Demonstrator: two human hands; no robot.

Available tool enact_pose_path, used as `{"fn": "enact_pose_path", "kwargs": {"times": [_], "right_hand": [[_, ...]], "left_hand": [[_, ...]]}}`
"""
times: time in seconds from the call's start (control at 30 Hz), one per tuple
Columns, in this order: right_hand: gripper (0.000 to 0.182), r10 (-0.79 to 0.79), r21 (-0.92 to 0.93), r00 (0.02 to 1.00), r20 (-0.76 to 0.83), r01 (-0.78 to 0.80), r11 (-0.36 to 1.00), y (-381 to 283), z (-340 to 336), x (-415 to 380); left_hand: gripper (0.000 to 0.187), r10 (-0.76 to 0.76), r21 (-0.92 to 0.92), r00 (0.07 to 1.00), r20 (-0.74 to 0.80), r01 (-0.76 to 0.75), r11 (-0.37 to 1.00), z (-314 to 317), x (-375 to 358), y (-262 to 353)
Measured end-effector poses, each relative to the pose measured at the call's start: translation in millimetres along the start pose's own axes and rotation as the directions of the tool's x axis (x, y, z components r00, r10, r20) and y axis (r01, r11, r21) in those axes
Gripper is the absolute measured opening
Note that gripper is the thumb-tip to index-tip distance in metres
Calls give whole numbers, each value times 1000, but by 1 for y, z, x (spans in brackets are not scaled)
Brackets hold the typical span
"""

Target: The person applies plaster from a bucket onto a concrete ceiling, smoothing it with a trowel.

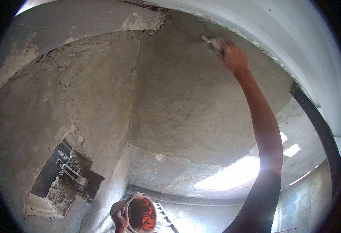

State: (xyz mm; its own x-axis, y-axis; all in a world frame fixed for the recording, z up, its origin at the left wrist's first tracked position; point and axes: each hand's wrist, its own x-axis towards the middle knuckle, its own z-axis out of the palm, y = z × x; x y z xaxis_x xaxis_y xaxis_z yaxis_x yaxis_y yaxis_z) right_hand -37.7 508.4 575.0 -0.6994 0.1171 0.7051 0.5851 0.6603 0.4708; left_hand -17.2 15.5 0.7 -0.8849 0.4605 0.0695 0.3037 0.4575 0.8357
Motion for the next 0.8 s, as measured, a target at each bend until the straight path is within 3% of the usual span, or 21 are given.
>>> {"fn": "enact_pose_path", "kwargs": {"times": [0.13, 0.2, 0.27, 0.3, 0.37, 0.5, 0.57, 0.8], "right_hand": [[46, 57, -67, 998, 34, -54, 996, -13, 4, 2], [46, 75, -76, 996, 40, -71, 995, -17, 21, -14], [46, -63, -72, 993, 102, 70, 995, -21, 42, -44], [46, -62, -73, 993, 100, 69, 995, -28, 37, -53], [44, -96, -3, 931, 351, 104, 995, -44, 26, -69], [45, -95, 55, 956, 277, 83, 995, -25, 20, -75], [45, -39, 36, 999, 33, 38, 999, 5, 24, -63], [49, 99, -127, 990, 103, -86, 988, 32, 0, -30]], "left_hand": [[38, 58, 21, 997, -59, -57, 998, 3, -1, 0], [38, -5, 0, 1000, -8, 5, 1000, 1, -2, 2], [38, 35, 42, 999, -33, -34, 999, 1, -2, -1], [38, 74, 81, 995, -60, -69, 994, 2, -2, -1], [38, 49, 44, 998, -29, -47, 998, 1, -2, -1], [38, 79, 58, 997, -10, -78, 995, 3, -1, -6], [38, 45, 25, 999, -3, -45, 999, 1, 0, -1], [39, 21, 52, 999, 47, -23, 998, -2, 2, 7]]}}
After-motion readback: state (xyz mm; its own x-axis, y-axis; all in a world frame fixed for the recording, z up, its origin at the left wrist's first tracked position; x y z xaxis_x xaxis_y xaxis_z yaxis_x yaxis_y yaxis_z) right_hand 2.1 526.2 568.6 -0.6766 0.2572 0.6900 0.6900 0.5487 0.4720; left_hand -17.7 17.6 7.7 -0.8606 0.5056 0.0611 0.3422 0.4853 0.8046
